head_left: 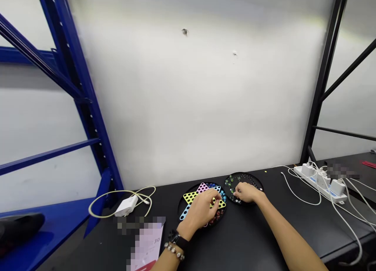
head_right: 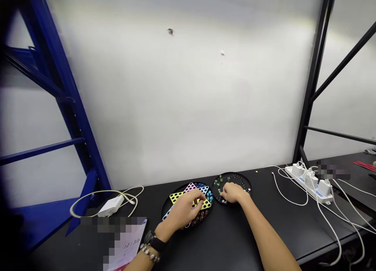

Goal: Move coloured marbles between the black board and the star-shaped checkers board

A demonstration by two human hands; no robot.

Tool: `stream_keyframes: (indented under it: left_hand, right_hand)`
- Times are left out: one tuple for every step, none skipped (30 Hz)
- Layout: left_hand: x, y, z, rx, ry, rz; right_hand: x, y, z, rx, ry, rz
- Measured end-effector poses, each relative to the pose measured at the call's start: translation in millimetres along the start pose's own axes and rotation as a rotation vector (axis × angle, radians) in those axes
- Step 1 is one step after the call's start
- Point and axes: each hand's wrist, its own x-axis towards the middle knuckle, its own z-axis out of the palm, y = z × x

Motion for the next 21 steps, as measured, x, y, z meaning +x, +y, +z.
stream_keyframes:
  left_hand:
    - [-0.1,-0.4,0.6,0.004,-0.003,0.0]
    - [-0.2,-0.8,1.2,0.007,-0.003,0.002]
    - [-0.3,-1.2,1.7,0.008,-0.001,0.004]
    - [-0.2,-1.5,2.1,0.009,0.005,0.007]
    - [-0.1,-1.8,2.3,0.008,0.011,0.009]
    - [0.2,-1.9,2.3,0.007,0.015,0.011]
    - [0.4,-2.0,2.3,0.005,0.015,0.014]
    - [0.6,-1.9,2.2,0.004,0.013,0.016]
    - [0.6,-1.7,2.0,0.003,0.008,0.018]
    - [0.4,-1.6,1.9,0.002,0.004,0.02]
    - [0.0,-1.4,1.8,0.001,0.003,0.02]
    - [-0.5,-1.4,1.7,-0.001,0.005,0.018]
    - [-0.9,-1.5,1.9,-0.003,0.007,0.013]
    - [-0.9,-1.7,2.3,-0.004,0.01,0.003]
    - [-0.1,-2.2,3.2,-0.002,0.015,-0.011]
    - [1.9,-2.8,4.5,0.007,0.02,-0.027]
    - [5.4,-3.5,6.5,0.028,0.019,-0.04]
    - [10.7,-4.3,9.3,0.068,0.002,-0.054]
    - [17.7,-5.1,12.8,0.121,-0.026,-0.066]
    - [26.4,-5.8,17.2,0.182,-0.07,-0.076]
    - [36.3,-6.3,22.3,0.251,-0.128,-0.091]
  right_hand:
    - [-1.9,-6.5,5.1,-0.071,0.026,0.003]
    - [-4.2,-12.0,10.9,-0.134,0.065,0.007]
    - [-6.9,-16.4,16.9,-0.182,0.108,0.012]
    - [-10.0,-19.6,22.6,-0.211,0.149,0.017]
    - [-13.3,-21.5,27.6,-0.221,0.185,0.019]
    - [-16.8,-22.3,31.7,-0.216,0.21,0.017]
    - [-20.1,-22.3,34.7,-0.206,0.225,0.011]
    - [-23.0,-21.7,36.8,-0.195,0.236,0.002]
    - [-25.2,-20.9,38.0,-0.188,0.245,-0.007]
    - [-26.7,-20.0,38.6,-0.184,0.25,-0.009]
    - [-27.4,-19.2,38.8,-0.179,0.253,-0.006]
    - [-27.3,-18.3,38.6,-0.168,0.258,0.002]
    - [-26.5,-17.3,38.1,-0.147,0.265,0.012]
    - [-25.1,-16.0,37.4,-0.109,0.274,0.022]
    - [-23.2,-14.2,36.3,-0.05,0.281,0.028]
    - [-21.0,-11.8,34.9,0.027,0.291,0.035]
    - [-18.4,-8.9,33.2,0.121,0.307,0.049]
    - [-15.8,-5.5,31.2,0.223,0.331,0.073]
    - [-13.2,-1.8,29.2,0.326,0.363,0.103]
    - [-10.8,1.9,27.1,0.428,0.401,0.139]
    - [-8.9,5.3,25.4,0.528,0.438,0.176]
